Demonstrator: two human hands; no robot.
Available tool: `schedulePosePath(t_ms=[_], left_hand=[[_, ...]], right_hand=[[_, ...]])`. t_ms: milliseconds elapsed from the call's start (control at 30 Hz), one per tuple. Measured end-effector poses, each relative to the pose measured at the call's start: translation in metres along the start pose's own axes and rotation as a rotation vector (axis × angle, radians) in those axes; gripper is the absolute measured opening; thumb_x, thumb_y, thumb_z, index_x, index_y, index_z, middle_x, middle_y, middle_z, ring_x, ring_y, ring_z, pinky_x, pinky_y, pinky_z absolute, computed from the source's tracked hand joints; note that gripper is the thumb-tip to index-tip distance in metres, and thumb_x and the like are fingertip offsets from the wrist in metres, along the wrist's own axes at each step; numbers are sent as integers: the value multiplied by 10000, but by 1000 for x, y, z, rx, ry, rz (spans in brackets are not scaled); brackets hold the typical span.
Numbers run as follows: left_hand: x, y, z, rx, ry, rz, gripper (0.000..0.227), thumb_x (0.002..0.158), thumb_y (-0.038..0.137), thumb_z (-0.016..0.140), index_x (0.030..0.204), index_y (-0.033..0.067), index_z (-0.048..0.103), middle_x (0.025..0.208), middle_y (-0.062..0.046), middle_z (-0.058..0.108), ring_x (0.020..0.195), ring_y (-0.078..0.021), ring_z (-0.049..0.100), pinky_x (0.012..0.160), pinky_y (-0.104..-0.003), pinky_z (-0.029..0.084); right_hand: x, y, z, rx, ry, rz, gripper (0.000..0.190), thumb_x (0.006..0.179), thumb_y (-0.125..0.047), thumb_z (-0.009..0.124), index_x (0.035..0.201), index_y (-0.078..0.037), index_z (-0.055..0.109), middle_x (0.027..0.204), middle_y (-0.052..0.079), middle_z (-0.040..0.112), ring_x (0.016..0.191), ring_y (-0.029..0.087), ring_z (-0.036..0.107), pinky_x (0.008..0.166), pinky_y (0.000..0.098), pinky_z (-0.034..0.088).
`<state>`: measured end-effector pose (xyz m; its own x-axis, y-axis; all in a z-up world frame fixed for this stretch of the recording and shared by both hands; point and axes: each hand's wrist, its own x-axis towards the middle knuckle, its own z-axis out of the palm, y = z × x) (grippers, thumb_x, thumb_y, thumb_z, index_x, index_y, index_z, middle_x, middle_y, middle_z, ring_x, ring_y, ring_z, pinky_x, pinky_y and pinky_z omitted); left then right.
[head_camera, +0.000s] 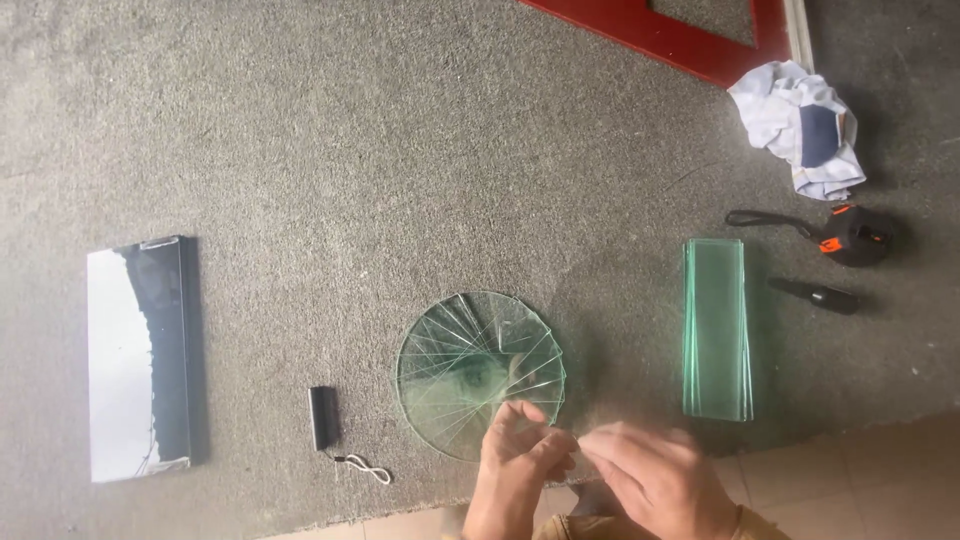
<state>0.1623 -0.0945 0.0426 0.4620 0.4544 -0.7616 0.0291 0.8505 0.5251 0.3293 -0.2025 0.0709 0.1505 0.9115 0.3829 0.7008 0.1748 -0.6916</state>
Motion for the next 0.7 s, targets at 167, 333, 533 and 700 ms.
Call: schedulePosePath(t_ms=[167, 333, 533, 700], left_hand=[[7, -10, 8, -63, 48, -5, 304, 1001, -156, 750, 1118, 61, 573, 788, -197, 720, 661, -269, 643, 676, -381, 555], [10, -10, 14, 46, 126, -24, 271, 972, -102, 732, 1066, 84, 559, 833, -216, 814, 657, -246, 671, 612, -339, 537], [23, -15, -2, 1221, 490, 842, 23, 1014, 187, 698, 994, 190, 688, 909, 38, 735, 801, -124, 609, 755, -298, 509], [42, 1, -27, 1565, 586, 839, 694, 1024, 538, 693, 1586, 147, 571, 1666, -147, 540, 1572, -364, 432, 1253, -571, 356]], right_hand=[[9, 12, -9, 3, -135, -93, 234, 913, 4, 843, 1130, 2, 756, 1000, 98, 813, 810, 186, 819, 764, 296, 734], [-7, 34, 1, -13, -123, -51, 137, 1010, -38, 720, 1135, -27, 773, 1053, 76, 826, 916, 203, 839, 848, 342, 683], [-8, 85, 28, 27, 83, 323, 108, 1044, -111, 698, 1097, -83, 788, 807, 18, 821, 633, 93, 812, 575, 179, 714], [17, 85, 41, 89, 76, 364, 103, 1029, -93, 741, 1112, -68, 796, 813, 34, 836, 681, 127, 825, 677, 254, 703]])
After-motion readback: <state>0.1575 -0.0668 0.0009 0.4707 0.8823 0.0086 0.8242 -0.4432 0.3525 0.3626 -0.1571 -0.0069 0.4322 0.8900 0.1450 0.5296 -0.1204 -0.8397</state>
